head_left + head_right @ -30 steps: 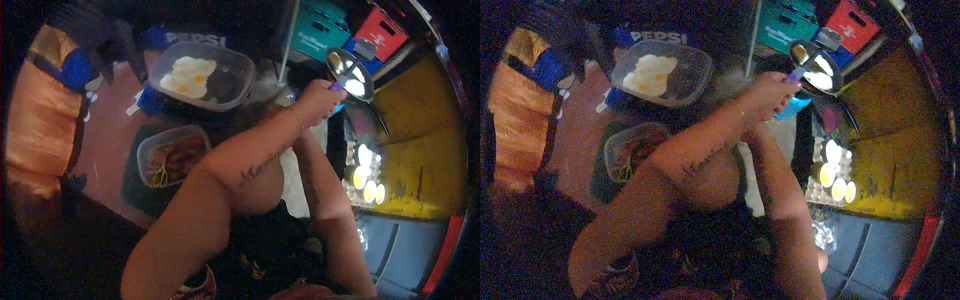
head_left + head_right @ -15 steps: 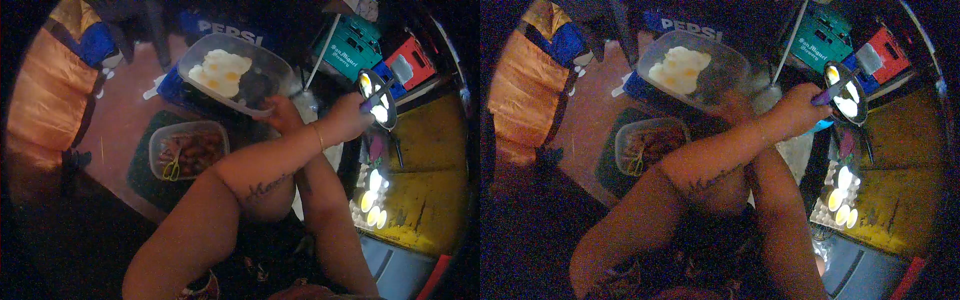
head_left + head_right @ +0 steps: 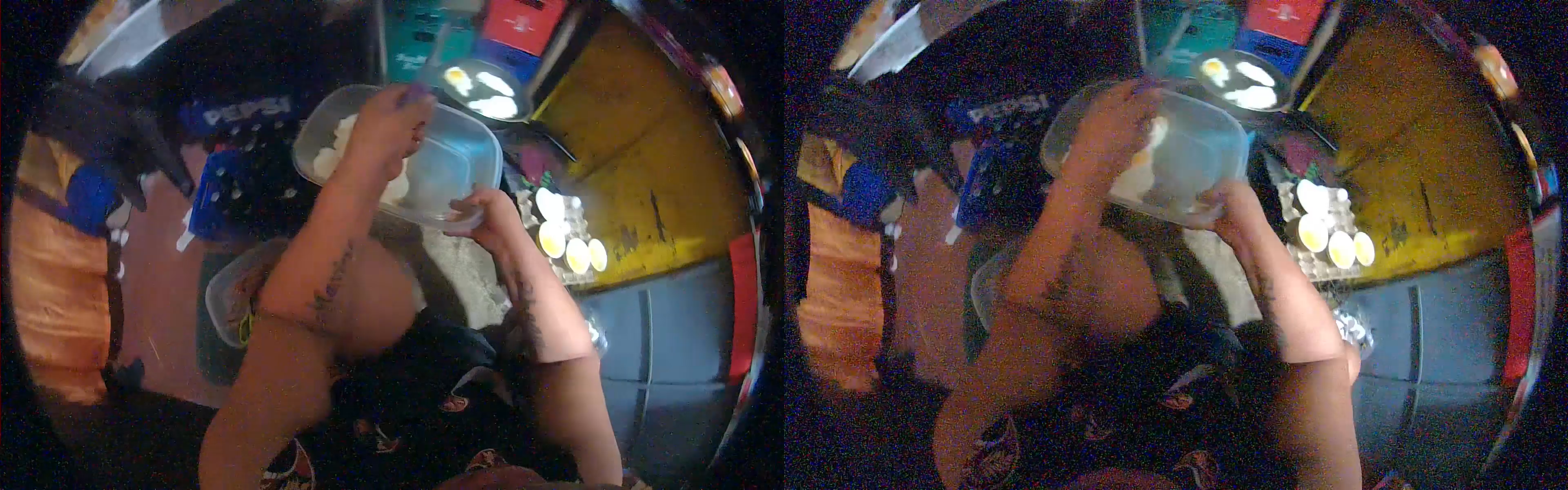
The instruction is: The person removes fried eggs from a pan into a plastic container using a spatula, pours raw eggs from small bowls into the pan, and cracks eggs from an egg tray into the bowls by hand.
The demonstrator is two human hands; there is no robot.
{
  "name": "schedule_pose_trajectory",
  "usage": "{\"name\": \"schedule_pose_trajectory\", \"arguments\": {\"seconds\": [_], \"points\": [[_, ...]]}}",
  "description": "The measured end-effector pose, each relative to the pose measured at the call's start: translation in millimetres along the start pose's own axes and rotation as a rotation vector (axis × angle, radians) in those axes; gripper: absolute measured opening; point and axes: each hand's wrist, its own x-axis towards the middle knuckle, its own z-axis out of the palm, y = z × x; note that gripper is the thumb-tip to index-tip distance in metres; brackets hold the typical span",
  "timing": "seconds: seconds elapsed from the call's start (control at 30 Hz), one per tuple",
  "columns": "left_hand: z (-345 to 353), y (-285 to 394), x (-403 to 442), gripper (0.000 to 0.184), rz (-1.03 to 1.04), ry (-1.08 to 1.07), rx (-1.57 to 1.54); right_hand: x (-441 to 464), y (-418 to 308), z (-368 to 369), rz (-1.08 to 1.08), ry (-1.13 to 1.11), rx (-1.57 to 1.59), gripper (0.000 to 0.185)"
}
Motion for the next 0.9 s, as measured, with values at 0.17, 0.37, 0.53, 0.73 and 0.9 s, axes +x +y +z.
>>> {"name": "schedule_pose_trajectory", "arguments": {"seconds": [0.17, 0.37, 0.53, 0.73, 0.9], "points": [[29.8, -8.0, 1.6, 0.014, -0.040, 0.077, -0.004, -69.3, -10.0, -100.5, 0.020, 0.038, 0.202, 0.045], [11.5, -68.5, 76.8, 0.023, 0.138, 0.019, 0.835, -144.5, 7.5, -189.9, -0.085, 0.275, 0.296, 0.065], [44.9, -35.2, 89.2, 0.029, 0.156, 0.033, 1.315, -176.2, 23.7, -220.4, -0.098, 0.338, 0.379, 0.037], [72.8, -26.2, 114.3, 0.029, 0.117, -0.065, 1.647, -201.7, 27.1, -236.5, -0.174, 0.416, 0.453, 0.031], [89.6, -28.2, 129.0, 0.029, 0.063, -0.099, 1.733, -212.3, 28.6, -234.6, -0.198, 0.560, 0.486, 0.031]]}}
